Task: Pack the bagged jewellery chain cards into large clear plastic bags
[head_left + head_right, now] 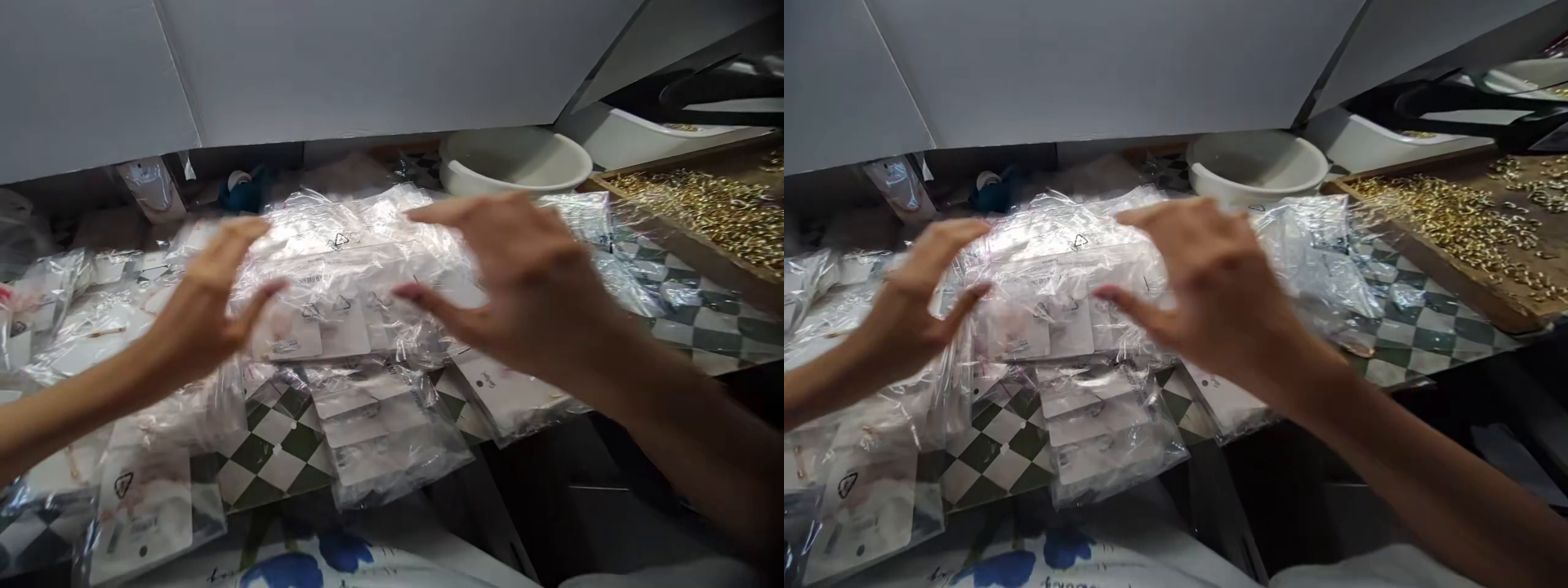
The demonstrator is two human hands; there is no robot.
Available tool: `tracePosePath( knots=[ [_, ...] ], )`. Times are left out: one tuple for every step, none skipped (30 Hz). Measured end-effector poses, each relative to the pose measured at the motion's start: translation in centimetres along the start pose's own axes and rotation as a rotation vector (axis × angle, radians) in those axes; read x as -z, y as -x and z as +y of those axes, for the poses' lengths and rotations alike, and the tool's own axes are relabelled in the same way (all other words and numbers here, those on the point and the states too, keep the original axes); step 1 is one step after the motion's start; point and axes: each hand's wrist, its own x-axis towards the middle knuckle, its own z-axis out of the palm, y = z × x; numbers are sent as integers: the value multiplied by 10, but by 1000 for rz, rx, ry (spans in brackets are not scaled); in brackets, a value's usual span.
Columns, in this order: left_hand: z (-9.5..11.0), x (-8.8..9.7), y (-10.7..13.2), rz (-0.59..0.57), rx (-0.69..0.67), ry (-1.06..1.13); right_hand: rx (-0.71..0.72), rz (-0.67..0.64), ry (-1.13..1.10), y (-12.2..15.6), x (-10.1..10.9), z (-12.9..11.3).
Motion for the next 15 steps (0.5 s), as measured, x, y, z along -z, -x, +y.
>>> tracePosePath(
  knots=[
    [5,-16,0,-130,-51,-26,64,-96,17,-8,-13,-7],
    [7,-32,0,-235,-80,-69,118,-199,20,-14,-27,-13],
    [5,-46,1,-324,-69,-98,151,-266,9,-17,-41,-17],
    [2,-57,3,-384,-53,-123,156,-331,-1,-19,-54,-18],
    [-2,-64,4,-423,-35,-142,157,-375,-17,-19,-64,-18],
    [-7,-69,5,-444,-21,-153,152,-402,-33,-18,-72,-16],
    [-11,-71,6,-453,-14,-158,148,-417,-46,-16,-76,-13],
    [-13,-71,6,-457,-13,-159,150,-421,-58,-14,-79,-10],
    [-15,-70,7,-457,-12,-158,153,-416,-67,-12,-80,-8],
    [-16,-70,7,-461,-9,-155,156,-411,-74,-11,-81,-6],
    [-16,-70,6,-467,-2,-153,155,-409,-80,-10,-81,-5],
    [-16,-70,6,-474,7,-149,151,-409,-89,-11,-81,-5],
    [-16,-70,5,-483,15,-144,142,-417,-102,-12,-81,-4],
    [-16,-69,4,-496,22,-137,131,-432,-123,-13,-80,-4],
    [-16,-67,2,-511,26,-125,119,-452,-156,-15,-77,-3]
  ],
)
